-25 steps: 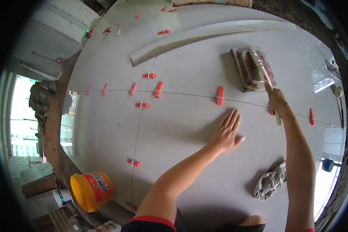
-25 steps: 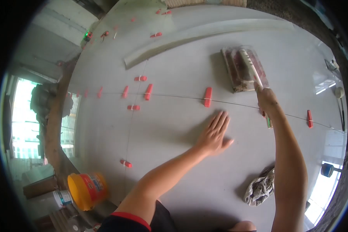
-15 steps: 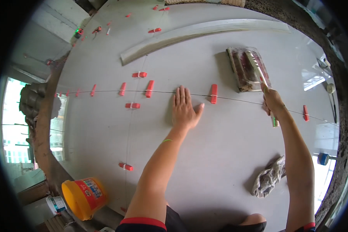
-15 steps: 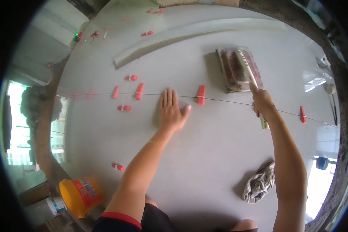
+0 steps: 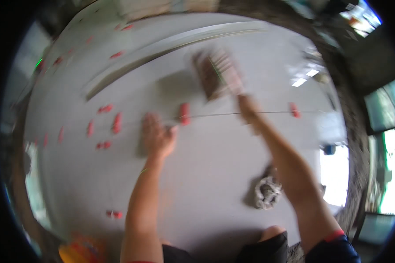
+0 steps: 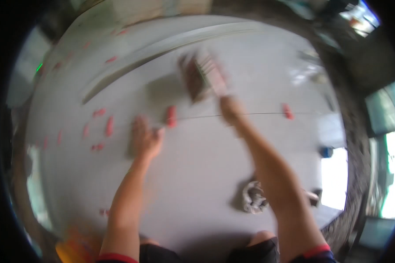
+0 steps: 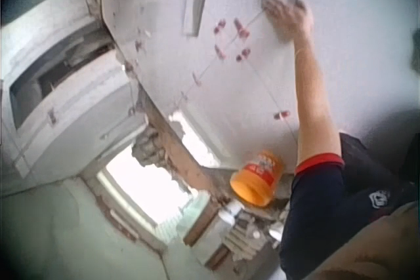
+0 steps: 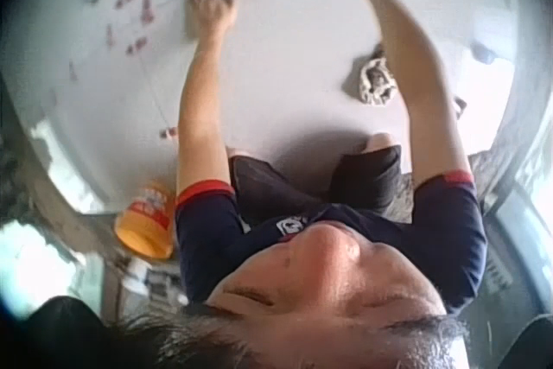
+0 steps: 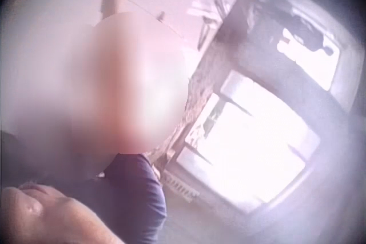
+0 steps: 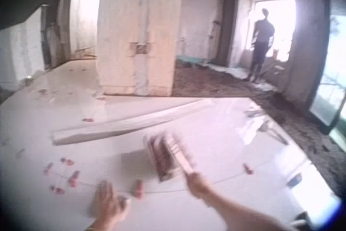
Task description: The person installs large floor tiles by tapping them into place with a rubber mallet, wiping the surfaces with a cloth, and inserting red plastic spacers along the seams between the tiles.
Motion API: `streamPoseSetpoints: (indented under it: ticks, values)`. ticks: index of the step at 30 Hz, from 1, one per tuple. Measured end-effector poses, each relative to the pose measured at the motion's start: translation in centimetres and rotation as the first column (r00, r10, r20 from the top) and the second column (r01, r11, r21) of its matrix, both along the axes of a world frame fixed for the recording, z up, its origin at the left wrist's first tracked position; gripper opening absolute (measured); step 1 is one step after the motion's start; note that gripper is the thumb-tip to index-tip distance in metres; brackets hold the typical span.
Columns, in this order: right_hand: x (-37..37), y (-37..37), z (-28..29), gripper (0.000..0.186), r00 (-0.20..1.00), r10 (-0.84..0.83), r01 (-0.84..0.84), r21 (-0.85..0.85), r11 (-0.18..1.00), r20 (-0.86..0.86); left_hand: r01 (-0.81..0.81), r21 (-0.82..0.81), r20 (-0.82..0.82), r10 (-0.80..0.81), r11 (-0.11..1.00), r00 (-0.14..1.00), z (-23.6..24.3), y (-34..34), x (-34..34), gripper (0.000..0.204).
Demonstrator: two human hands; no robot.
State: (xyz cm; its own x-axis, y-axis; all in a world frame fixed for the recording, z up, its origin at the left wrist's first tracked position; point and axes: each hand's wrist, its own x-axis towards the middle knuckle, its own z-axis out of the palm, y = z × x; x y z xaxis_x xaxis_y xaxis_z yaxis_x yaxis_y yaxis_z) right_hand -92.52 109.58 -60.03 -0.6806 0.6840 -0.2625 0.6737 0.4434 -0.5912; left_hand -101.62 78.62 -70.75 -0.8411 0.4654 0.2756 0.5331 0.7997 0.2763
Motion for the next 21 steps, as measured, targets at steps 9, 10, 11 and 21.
streamPoseSetpoints:
  ticks: [9, 10, 11, 21]
  values:
    - [12.6, -8.6, -0.2, 0.056, 0.937, -0.334, 0.139, -0.763, 0.631, -0.105, 0.072, -0.072, 0.134, -0.062, 0.995, 0.989, 3.4, -0.5, 0.8, 0.082]
    - [17.1, -10.6, 0.8, 0.057, 0.977, -0.209, 0.138, -0.608, 0.782, -0.047, 0.076, -0.107, 0.107, -0.065, 0.991, 0.992, 3.5, -1.2, 1.5, 0.082]
    - [23.3, -12.7, 1.7, 0.057, 0.990, -0.112, 0.049, -0.523, 0.851, -0.090, 0.095, -0.119, 0.138, -0.079, 0.988, 0.987, 3.1, -2.2, 3.4, 0.082]
    - [52.5, -20.4, 15.7, 0.040, 0.937, -0.345, 0.231, -0.644, 0.729, -0.054, 0.153, -0.408, 0.214, -0.068, 0.900, 0.974, 4.9, -13.0, 16.6, 0.073]
